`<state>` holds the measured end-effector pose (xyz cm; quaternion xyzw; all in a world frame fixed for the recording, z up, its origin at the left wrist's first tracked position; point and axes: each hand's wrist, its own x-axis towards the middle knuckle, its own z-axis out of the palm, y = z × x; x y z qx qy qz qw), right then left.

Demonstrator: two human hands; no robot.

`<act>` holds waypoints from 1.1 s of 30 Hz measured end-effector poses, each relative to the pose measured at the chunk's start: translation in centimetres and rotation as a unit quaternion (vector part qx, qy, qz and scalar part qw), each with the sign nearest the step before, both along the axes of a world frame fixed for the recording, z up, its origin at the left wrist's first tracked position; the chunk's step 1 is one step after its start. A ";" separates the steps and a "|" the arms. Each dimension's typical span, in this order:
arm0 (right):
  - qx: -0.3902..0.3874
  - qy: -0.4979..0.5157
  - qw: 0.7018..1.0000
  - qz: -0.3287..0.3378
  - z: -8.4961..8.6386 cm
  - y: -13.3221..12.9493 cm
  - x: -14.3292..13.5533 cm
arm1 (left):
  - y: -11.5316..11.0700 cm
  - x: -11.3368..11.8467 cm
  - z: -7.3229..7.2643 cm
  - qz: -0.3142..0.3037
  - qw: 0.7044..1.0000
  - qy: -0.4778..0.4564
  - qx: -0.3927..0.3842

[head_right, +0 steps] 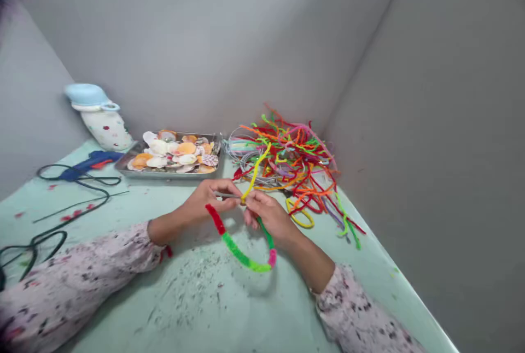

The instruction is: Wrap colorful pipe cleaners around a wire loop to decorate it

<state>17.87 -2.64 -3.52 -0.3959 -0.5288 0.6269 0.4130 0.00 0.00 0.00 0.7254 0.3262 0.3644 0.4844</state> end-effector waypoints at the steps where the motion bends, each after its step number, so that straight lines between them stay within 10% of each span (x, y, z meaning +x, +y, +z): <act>1: -0.002 -0.002 1.000 0.004 0.0 -0.1 0.0 | 0.1 0.0 -0.1 -0.001 1.000 0.002 0.003; 33: -0.080 0.000 0.992 0.096 0.3 -0.6 0.9 | 0.5 -0.6 -1.1 -0.102 0.995 0.018 0.005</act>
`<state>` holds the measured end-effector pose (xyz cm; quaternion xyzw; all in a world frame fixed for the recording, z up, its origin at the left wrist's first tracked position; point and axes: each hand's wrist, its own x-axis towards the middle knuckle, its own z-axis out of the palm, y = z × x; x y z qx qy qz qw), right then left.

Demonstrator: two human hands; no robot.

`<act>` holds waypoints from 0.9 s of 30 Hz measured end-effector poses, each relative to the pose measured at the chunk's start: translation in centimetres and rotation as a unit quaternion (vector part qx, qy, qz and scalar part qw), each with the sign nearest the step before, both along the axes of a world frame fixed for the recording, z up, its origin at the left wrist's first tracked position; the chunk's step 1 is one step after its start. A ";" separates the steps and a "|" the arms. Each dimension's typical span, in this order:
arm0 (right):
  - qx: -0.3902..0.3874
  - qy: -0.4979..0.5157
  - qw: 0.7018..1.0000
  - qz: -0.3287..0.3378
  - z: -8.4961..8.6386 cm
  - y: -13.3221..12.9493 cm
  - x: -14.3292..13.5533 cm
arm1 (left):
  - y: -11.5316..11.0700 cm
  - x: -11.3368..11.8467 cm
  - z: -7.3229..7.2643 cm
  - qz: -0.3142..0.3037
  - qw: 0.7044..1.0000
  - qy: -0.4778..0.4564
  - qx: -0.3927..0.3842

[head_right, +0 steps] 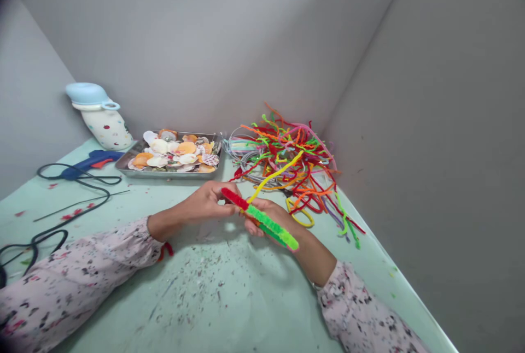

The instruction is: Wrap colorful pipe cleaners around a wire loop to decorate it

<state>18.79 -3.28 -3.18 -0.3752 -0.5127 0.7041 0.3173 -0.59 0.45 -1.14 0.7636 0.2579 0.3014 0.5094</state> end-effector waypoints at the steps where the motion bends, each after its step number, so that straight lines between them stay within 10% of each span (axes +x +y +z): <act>1: -0.002 0.001 1.000 0.001 -0.2 0.1 0.0 | 0.0 0.0 0.0 0.001 1.000 -0.001 0.000; 12: 0.129 -0.069 0.965 -0.219 -0.4 0.3 -1.8 | 0.2 1.5 -1.9 0.139 0.984 -0.073 -0.087; 27: 0.200 -0.171 0.935 -0.237 -0.1 -0.4 -3.0 | -1.7 2.3 -0.6 0.207 0.976 0.011 -0.066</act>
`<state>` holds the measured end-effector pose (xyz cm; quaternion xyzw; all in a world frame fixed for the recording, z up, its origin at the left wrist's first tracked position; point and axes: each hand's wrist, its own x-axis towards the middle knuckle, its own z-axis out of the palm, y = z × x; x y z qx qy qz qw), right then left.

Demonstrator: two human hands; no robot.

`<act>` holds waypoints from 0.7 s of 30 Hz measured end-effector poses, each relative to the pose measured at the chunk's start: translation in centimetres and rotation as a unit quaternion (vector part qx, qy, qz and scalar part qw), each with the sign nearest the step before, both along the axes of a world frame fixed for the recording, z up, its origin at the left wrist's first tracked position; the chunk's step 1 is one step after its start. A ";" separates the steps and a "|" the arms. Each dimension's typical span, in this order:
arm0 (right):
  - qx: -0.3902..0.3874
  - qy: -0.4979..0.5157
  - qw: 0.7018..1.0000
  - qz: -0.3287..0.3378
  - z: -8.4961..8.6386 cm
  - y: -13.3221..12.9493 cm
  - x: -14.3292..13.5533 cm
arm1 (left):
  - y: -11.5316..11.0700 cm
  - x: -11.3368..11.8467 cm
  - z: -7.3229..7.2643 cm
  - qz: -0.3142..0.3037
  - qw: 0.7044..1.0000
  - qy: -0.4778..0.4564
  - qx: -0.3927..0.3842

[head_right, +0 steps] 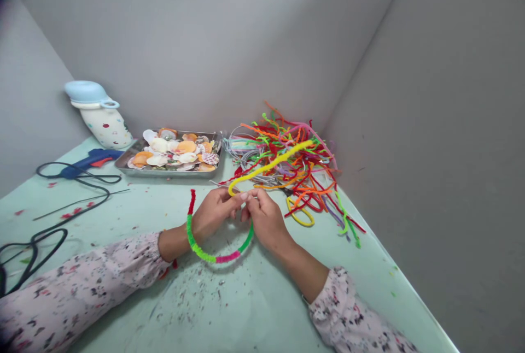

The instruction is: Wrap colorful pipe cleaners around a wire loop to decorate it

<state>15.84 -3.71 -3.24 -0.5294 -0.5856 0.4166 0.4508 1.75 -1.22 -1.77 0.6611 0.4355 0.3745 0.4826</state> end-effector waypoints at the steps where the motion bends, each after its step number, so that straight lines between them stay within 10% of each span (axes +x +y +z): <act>1: -0.004 -0.003 1.000 0.002 0.0 0.0 0.0 | 0.0 -0.1 -0.1 0.014 1.000 0.011 0.008; 21: -0.007 0.015 0.999 0.041 -0.5 -0.1 0.0 | 0.0 -0.4 -0.3 0.008 0.998 -0.025 0.059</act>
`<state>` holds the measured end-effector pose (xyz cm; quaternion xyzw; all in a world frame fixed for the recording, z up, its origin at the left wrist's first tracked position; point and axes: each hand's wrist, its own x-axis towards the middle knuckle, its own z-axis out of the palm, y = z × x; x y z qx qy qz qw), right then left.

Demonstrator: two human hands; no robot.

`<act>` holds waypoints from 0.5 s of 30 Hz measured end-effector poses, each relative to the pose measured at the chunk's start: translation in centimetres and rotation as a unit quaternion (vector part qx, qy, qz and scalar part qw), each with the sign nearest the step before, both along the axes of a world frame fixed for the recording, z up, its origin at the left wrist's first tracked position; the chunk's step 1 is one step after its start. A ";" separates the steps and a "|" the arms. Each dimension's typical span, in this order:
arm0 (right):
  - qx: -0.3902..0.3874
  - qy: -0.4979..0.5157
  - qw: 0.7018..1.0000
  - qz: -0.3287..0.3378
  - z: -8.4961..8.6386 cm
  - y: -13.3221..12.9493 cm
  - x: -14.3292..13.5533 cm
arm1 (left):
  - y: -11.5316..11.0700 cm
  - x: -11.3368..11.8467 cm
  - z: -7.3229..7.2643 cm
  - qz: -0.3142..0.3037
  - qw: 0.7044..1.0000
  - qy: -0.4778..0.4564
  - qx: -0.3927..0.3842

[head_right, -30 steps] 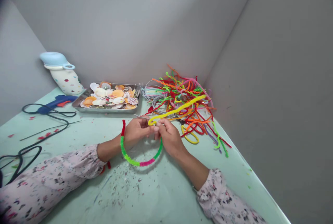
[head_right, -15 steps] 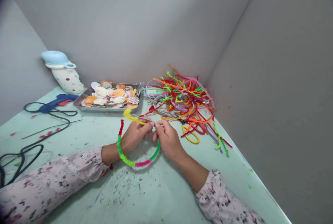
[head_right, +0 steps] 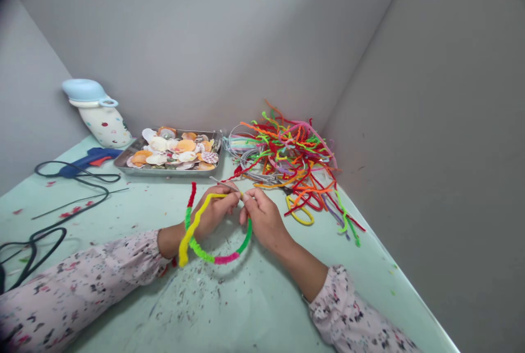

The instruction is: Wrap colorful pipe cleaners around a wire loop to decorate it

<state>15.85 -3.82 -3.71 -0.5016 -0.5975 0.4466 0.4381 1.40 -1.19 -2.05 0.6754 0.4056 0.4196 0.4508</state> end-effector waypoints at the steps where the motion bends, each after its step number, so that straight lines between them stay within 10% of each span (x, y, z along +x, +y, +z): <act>1: -0.001 0.004 1.000 0.000 0.0 0.0 0.0 | 0.1 0.0 -0.1 0.000 1.000 -0.003 0.003; 15: -0.030 0.039 0.998 0.024 0.4 0.0 0.2 | 0.8 -0.4 -1.0 -0.007 0.999 0.036 0.031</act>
